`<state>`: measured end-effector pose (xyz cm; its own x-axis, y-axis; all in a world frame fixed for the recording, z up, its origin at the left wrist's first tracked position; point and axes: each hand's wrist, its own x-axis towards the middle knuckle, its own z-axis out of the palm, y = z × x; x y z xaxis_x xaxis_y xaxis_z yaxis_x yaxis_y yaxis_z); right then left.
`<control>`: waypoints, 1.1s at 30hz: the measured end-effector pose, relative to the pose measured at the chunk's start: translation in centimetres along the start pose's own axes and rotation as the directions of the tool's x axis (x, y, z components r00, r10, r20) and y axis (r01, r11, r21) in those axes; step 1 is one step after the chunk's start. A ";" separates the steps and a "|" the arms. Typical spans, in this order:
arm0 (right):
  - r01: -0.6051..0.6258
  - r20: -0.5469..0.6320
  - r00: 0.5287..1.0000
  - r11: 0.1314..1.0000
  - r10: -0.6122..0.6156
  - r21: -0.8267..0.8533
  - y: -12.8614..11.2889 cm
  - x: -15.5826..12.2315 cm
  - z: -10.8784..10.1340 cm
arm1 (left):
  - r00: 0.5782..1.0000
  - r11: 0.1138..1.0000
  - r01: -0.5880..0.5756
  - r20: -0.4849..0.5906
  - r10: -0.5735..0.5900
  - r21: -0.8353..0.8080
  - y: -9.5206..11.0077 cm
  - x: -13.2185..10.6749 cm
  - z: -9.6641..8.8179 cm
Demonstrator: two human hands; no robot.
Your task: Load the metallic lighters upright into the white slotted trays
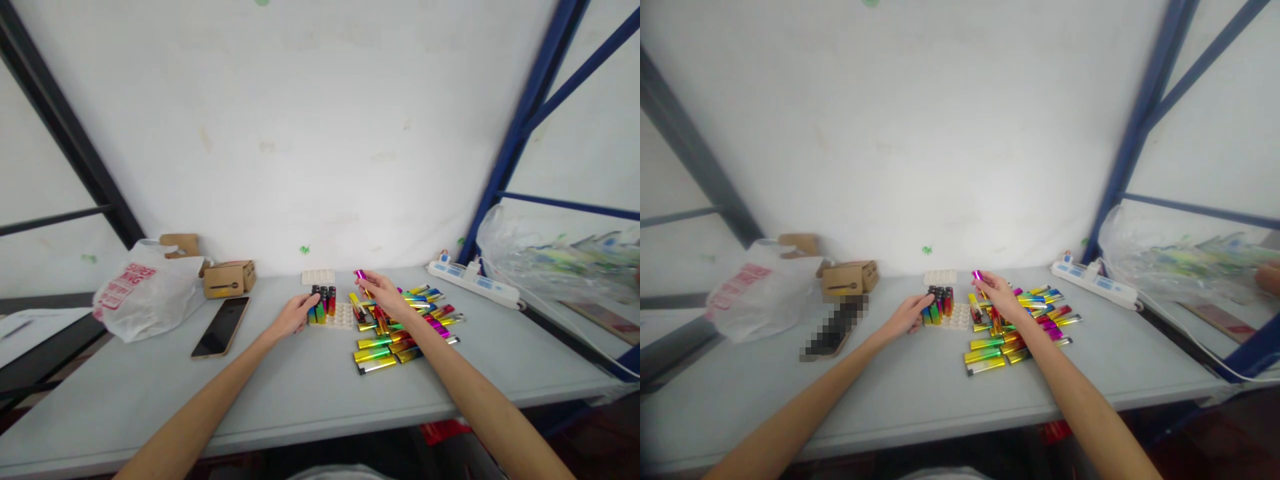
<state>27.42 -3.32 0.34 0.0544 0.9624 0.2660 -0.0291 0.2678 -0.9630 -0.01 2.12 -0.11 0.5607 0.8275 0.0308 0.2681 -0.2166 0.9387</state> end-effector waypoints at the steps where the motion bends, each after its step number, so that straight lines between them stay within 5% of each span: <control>1: -0.025 0.018 1.000 1.000 0.025 0.016 -0.4 -0.2 0.2 | 1.000 1.000 0.000 -0.002 0.000 0.000 0.0 0.0 0.0; 6: -0.118 0.025 0.993 0.991 0.117 0.056 -1.8 -1.2 1.3 | 1.000 1.000 0.005 -0.001 -0.005 0.001 0.0 -0.1 0.0; 14: -0.063 -0.212 0.977 0.958 0.003 -0.279 -0.9 -1.1 2.5 | 1.000 1.000 0.000 -0.009 0.000 0.010 -0.1 0.0 0.0; 20: -0.082 -0.164 0.986 0.906 0.014 -0.416 0.3 -0.6 3.0 | 0.999 0.999 -0.032 -0.001 0.032 0.036 0.1 0.0 0.0; 28: -0.137 -0.044 0.990 0.966 0.130 -0.220 -0.3 -0.6 3.1 | 0.999 0.998 -0.024 -0.029 0.025 0.053 0.1 -0.1 0.1; 33: -0.096 -0.057 0.995 0.948 0.082 -0.303 -1.0 -1.4 3.7 | 0.998 0.996 -0.045 -0.035 0.048 0.072 0.7 -0.3 0.2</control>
<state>23.68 -4.79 1.10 0.1085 0.9771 0.1832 0.2693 0.1485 -0.9515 0.13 1.59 0.51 0.5452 0.8337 0.0877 0.2979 -0.2904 0.9094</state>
